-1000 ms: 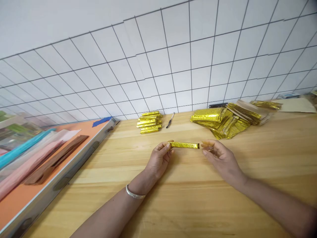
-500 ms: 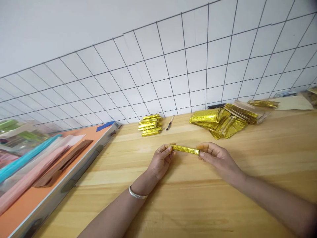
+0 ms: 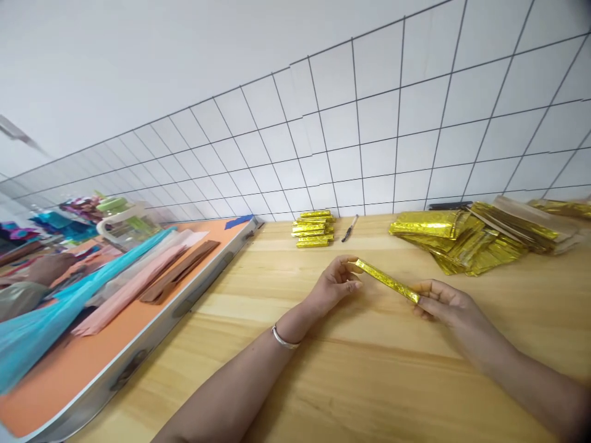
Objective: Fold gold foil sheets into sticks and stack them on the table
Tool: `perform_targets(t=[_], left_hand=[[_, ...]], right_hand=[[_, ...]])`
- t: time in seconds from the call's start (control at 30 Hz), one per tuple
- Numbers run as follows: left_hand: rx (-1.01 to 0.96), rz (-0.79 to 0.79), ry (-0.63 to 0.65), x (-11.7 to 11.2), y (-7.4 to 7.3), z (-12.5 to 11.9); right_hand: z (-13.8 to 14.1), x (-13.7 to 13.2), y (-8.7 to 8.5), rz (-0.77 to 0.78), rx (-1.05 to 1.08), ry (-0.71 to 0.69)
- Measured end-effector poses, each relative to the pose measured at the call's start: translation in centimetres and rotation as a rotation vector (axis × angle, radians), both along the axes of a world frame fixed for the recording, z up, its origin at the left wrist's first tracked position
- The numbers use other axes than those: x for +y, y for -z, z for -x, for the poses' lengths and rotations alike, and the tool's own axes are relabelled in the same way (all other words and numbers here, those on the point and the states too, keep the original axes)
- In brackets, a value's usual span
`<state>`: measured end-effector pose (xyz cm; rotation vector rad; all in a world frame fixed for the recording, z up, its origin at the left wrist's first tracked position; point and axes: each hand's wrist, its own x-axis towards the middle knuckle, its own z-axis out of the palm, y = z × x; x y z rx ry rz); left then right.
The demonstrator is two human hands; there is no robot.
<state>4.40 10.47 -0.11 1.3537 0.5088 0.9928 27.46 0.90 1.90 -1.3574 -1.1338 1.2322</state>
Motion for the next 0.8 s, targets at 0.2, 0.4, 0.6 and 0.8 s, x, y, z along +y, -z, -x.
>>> perform_targets(t=[0.2,0.4,0.6,0.8], left_hand=[[0.065,-0.095,-0.06,0.3,0.4,0.3],[0.309,-0.191,-0.027,0.4,1.1,0.8],[0.406,-0.218,-0.064,2.0,1.0,2.2],[0.407,-0.175,-0.342,7.7,1.1,6.9]], right_hand=[[-0.4,0.4,0.9,0.007,-0.063,-0.054],[-0.7,0.9,1.7,0.009,-0.177,-0.046],[-0.8,1.1,2.7,-0.012,-0.179,-0.032],[-0.1,1.1,3.0,-0.052,-0.205,-0.069]])
